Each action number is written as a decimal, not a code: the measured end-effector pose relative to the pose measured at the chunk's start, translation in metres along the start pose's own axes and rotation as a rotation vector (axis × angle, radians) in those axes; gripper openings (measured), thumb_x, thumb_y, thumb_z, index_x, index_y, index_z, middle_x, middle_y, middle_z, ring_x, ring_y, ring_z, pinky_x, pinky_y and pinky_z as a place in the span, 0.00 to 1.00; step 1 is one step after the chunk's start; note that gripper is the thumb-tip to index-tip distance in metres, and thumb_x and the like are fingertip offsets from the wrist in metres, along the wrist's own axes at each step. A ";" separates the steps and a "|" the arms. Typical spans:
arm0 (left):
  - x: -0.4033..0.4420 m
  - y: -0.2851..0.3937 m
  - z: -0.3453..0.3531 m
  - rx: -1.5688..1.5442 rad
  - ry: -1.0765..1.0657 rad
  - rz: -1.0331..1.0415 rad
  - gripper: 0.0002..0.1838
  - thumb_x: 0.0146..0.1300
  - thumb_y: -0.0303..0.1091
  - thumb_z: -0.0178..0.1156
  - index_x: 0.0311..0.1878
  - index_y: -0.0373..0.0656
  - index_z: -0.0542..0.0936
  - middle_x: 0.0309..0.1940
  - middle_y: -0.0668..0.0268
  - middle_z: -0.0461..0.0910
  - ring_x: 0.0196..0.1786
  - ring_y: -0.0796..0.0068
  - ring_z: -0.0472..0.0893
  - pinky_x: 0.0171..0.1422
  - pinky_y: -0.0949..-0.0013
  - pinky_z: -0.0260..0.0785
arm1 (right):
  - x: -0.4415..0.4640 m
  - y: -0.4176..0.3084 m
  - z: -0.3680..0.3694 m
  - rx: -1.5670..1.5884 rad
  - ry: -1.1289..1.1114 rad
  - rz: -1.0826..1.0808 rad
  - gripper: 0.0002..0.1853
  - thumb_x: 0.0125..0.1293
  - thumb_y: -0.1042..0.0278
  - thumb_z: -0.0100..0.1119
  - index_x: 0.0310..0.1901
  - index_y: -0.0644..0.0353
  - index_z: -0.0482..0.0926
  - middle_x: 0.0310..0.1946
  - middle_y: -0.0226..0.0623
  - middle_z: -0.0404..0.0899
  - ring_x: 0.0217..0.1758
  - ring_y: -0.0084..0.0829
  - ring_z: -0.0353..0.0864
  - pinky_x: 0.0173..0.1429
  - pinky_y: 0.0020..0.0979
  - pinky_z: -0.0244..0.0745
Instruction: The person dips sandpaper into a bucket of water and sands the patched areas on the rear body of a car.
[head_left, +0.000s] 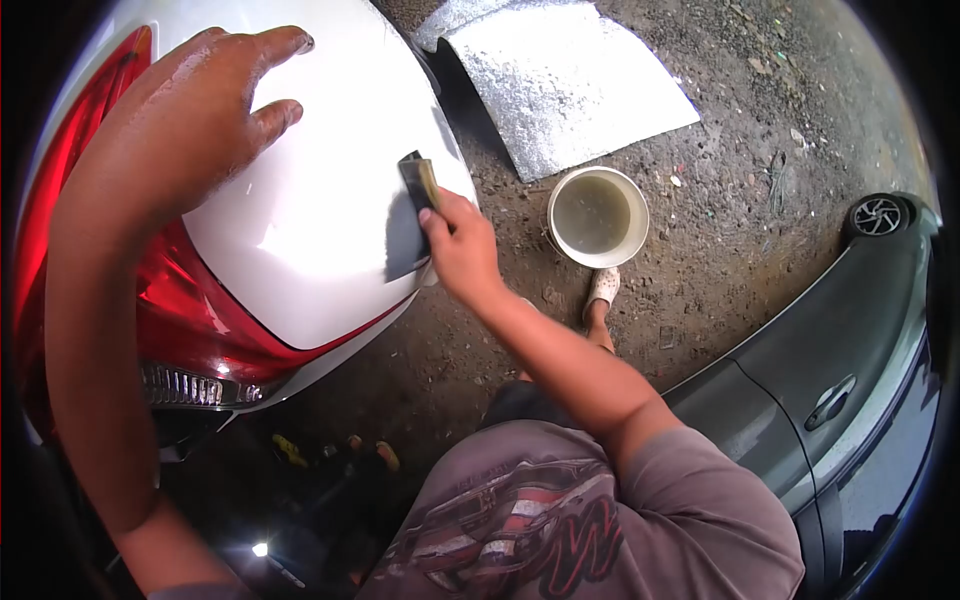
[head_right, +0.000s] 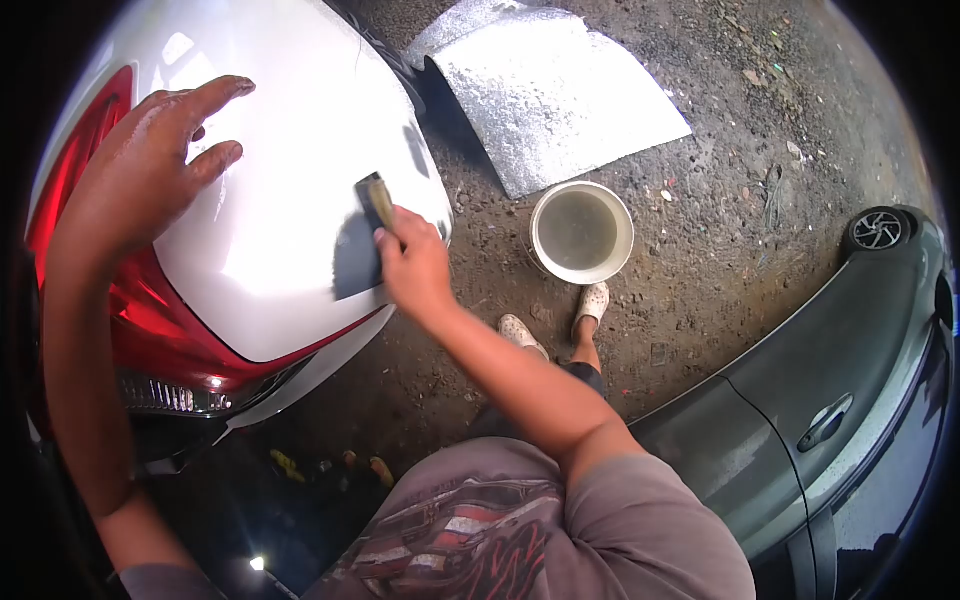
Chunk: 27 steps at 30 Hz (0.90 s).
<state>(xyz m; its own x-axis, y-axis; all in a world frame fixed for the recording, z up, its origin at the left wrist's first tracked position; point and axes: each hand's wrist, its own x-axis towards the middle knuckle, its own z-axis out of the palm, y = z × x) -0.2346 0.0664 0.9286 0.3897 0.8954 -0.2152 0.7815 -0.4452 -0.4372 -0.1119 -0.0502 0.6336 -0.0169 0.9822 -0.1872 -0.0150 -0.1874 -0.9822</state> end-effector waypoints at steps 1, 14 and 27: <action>0.001 0.000 0.000 0.005 -0.015 0.009 0.27 0.78 0.40 0.68 0.77 0.56 0.78 0.63 0.49 0.87 0.63 0.52 0.88 0.68 0.52 0.80 | -0.003 0.002 0.001 -0.001 0.008 -0.001 0.19 0.75 0.68 0.63 0.65 0.61 0.86 0.64 0.54 0.85 0.65 0.55 0.82 0.70 0.48 0.77; 0.002 0.006 -0.002 0.048 -0.034 -0.017 0.28 0.75 0.37 0.70 0.76 0.51 0.79 0.66 0.55 0.86 0.68 0.53 0.84 0.75 0.52 0.76 | -0.007 -0.015 -0.002 -0.096 -0.008 -0.145 0.20 0.74 0.69 0.63 0.64 0.61 0.86 0.61 0.54 0.85 0.64 0.55 0.82 0.69 0.48 0.76; 0.000 0.008 0.000 -0.032 -0.049 0.001 0.27 0.75 0.35 0.70 0.75 0.48 0.80 0.66 0.54 0.86 0.69 0.50 0.84 0.76 0.51 0.75 | -0.048 -0.066 -0.012 -0.090 -0.034 -0.416 0.24 0.74 0.69 0.64 0.70 0.59 0.84 0.68 0.54 0.82 0.68 0.52 0.83 0.71 0.46 0.76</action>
<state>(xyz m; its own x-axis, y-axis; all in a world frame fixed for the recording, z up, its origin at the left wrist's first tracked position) -0.2281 0.0623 0.9253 0.3667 0.8938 -0.2582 0.7966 -0.4450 -0.4091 -0.0981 -0.0850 0.7077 -0.0607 0.9726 0.2245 0.0601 0.2280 -0.9718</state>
